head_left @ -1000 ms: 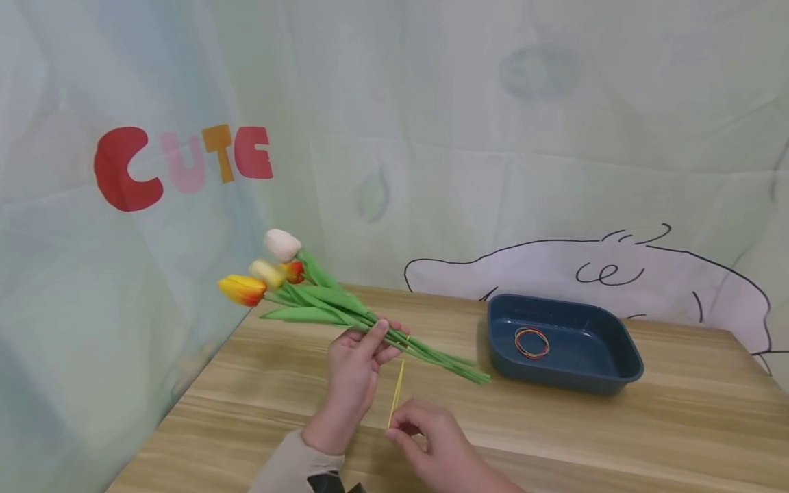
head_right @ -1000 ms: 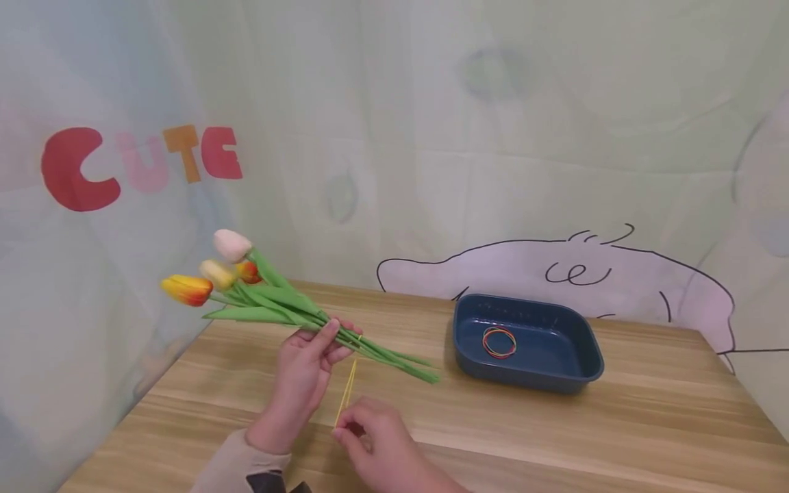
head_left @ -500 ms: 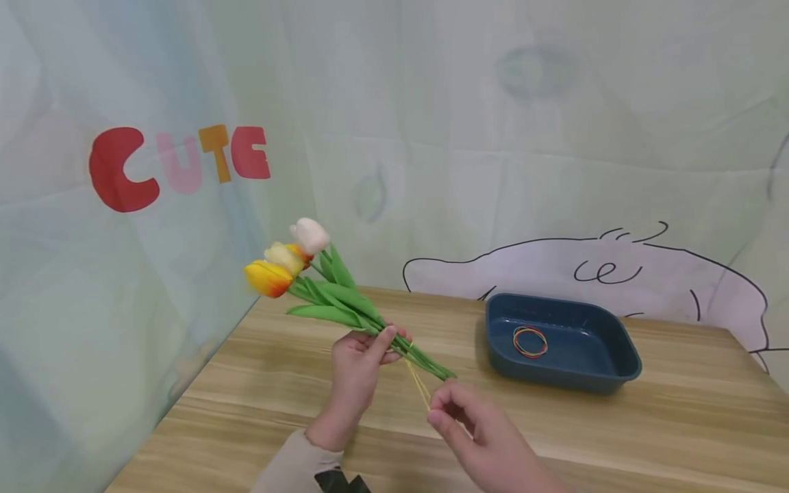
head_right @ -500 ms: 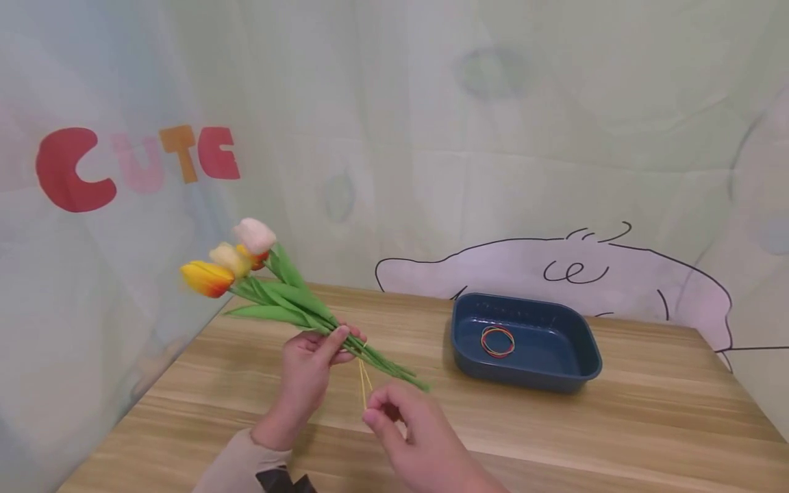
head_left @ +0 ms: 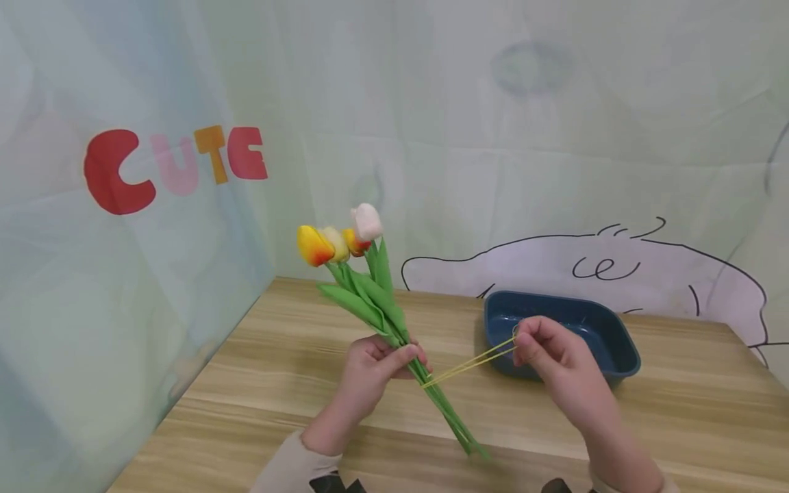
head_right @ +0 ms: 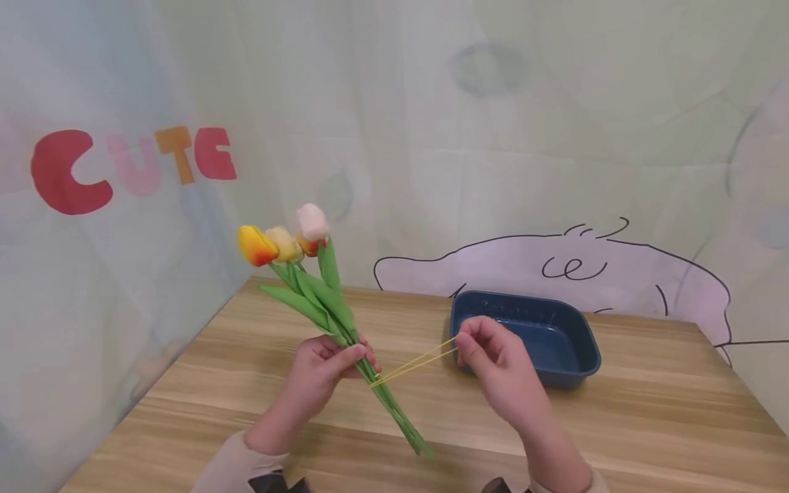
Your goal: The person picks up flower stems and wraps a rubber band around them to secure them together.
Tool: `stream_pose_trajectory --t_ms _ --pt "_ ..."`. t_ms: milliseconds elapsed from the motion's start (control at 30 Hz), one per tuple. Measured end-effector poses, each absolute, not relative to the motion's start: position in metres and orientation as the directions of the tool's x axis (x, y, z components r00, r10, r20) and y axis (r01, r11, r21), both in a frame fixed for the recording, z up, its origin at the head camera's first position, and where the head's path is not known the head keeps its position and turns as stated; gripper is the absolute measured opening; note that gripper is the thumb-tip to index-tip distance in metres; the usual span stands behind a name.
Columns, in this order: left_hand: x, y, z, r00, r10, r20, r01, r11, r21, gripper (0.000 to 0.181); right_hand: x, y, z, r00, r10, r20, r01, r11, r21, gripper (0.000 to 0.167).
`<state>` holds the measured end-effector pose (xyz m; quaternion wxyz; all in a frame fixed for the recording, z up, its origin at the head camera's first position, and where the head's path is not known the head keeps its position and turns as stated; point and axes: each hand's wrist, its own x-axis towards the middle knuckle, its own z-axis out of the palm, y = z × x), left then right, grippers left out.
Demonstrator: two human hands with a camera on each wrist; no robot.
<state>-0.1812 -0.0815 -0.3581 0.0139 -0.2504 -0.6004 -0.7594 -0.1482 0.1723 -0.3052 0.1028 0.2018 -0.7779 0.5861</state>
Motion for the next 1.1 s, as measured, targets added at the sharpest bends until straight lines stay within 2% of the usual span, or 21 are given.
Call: stream_pose_trajectory --t_ms 133,267,467,667,900,1100 --pt "-0.179 -0.084 -0.356 -0.817 0.403 0.413 0.247 -0.402 0.882 0.01 -0.159 0.187 -0.305 -0.926 -0.171 0.337 -0.365 0.175 -0.914 0.012" --pt "-0.178 -0.087 -0.353 -0.775 0.473 0.42 0.165 -0.49 0.856 0.014 -0.168 0.193 -0.31 -0.927 -0.195 0.321 -0.35 0.135 -0.927 0.011" --pt "-0.178 -0.094 -0.347 -0.76 0.493 0.423 0.05 -0.604 0.795 0.018 -0.182 0.186 -0.327 -0.922 -0.265 0.281 -0.332 0.17 -0.928 0.014" --pt "-0.177 -0.102 -0.339 -0.814 0.438 0.382 -0.033 -0.69 0.723 0.02 -0.189 0.161 -0.35 -0.881 -0.395 0.262 -0.35 0.168 -0.922 0.015" --pt "-0.177 -0.102 -0.336 -0.892 0.336 0.302 -0.038 -0.722 0.691 0.024 -0.182 0.114 -0.388 -0.811 -0.516 0.276 -0.393 0.13 -0.911 0.012" --pt "-0.18 -0.101 -0.338 -0.946 0.19 0.263 0.047 -0.723 0.689 0.023 -0.16 0.086 -0.399 -0.845 -0.482 0.232 -0.296 0.061 -0.953 0.018"
